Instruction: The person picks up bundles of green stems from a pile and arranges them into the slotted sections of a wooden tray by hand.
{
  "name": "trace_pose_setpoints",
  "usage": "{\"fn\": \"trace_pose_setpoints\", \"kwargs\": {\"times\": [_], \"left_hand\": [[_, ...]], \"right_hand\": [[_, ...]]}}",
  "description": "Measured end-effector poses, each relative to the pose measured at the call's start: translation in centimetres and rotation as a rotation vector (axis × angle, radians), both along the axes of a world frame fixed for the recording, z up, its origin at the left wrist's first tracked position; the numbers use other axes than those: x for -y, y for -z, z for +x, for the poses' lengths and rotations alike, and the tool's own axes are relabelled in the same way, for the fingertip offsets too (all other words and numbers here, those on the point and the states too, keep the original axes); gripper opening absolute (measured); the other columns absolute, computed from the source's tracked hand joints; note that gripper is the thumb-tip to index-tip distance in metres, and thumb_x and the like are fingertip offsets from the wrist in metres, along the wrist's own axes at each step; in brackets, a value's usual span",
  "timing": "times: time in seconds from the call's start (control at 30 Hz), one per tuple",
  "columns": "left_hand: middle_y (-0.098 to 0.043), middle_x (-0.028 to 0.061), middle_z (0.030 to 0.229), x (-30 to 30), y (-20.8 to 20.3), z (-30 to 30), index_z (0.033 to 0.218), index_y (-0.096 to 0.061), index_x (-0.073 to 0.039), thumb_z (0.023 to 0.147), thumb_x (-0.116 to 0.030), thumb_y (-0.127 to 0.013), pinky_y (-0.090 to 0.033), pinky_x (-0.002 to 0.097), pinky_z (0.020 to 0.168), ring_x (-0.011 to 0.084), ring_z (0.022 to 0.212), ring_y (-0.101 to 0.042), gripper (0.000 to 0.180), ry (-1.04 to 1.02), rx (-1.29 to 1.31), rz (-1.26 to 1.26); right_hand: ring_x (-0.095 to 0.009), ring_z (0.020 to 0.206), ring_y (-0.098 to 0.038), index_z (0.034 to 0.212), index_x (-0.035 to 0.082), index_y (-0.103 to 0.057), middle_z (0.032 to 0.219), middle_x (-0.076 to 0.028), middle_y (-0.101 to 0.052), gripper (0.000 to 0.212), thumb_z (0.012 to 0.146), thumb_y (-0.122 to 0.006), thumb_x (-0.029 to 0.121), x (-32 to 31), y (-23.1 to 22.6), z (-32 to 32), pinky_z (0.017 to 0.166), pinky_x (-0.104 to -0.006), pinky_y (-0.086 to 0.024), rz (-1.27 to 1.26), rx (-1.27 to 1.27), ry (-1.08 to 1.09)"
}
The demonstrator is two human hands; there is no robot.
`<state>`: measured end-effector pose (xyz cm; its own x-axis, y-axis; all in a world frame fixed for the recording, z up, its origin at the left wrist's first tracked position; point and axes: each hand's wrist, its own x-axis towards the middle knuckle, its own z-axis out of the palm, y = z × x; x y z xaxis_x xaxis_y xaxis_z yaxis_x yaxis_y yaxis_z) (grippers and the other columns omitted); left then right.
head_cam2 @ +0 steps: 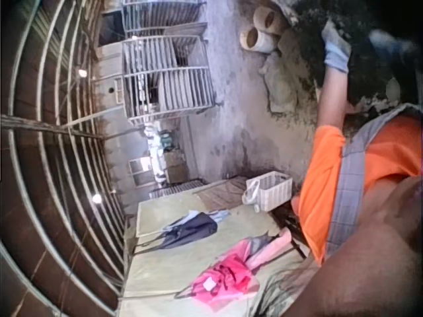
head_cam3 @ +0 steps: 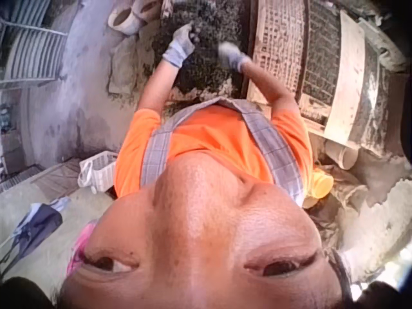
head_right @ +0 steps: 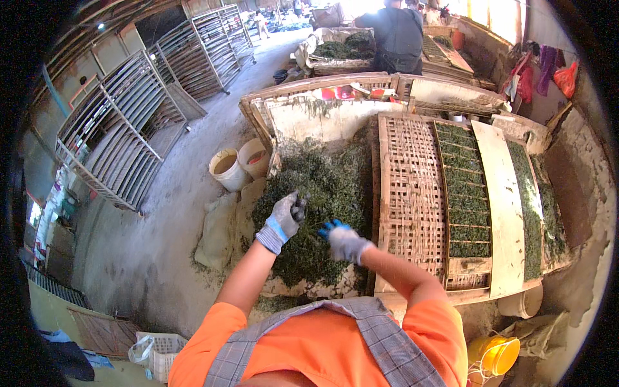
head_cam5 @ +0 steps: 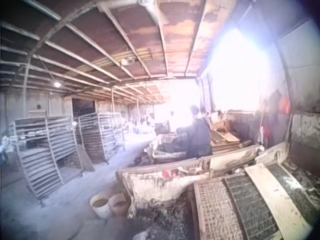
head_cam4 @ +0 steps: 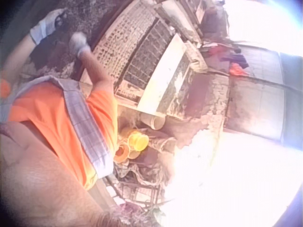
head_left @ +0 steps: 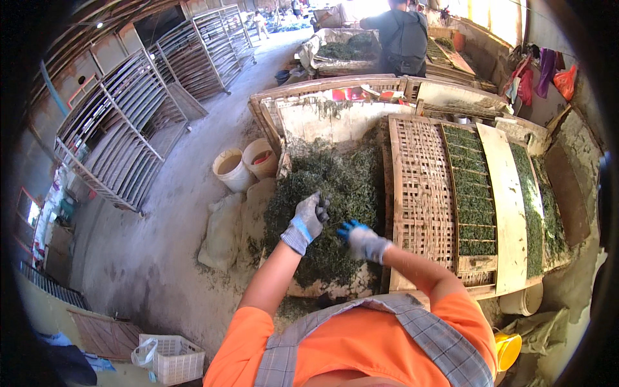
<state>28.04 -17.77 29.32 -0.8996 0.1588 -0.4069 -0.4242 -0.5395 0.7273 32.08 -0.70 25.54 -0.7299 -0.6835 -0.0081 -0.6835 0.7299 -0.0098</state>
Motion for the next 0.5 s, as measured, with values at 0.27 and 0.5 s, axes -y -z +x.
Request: {"fn": "trace_pose_setpoints", "kwargs": {"times": [0.27, 0.5], "left_hand": [[-0.063, -0.0037, 0.079, 1.5, -12.8, -1.7, 0.108, -0.060, -0.010, 0.092, -0.023, -0.050, -0.034, 0.0175, 0.047, 0.0029, 0.052, -0.044, 0.023, 0.161, -0.227, -0.122], [-0.063, 0.0019, 0.081, 4.1, -22.6, -4.8, 0.114, -0.060, -0.006, 0.097, -0.028, -0.048, -0.032, 0.0206, 0.044, 0.0055, 0.049, -0.037, 0.030, 0.016, -0.697, 0.118]], "right_hand": [[-0.033, 0.129, -0.040, 0.132, 0.016, -0.051, 0.139, -0.011, -0.045, 0.063, 0.071, -0.064, 0.025, 4.8, -0.7, -4.8, 0.110, -0.0467, -0.029, -0.257, -0.110, 0.159], [-0.038, 0.113, -0.055, 0.128, 0.015, -0.050, 0.130, -0.015, -0.053, 0.055, 0.081, -0.064, 0.039, 1.0, 15.7, -0.5, 0.086, -0.0461, -0.051, -0.119, 0.376, 0.678]]}}
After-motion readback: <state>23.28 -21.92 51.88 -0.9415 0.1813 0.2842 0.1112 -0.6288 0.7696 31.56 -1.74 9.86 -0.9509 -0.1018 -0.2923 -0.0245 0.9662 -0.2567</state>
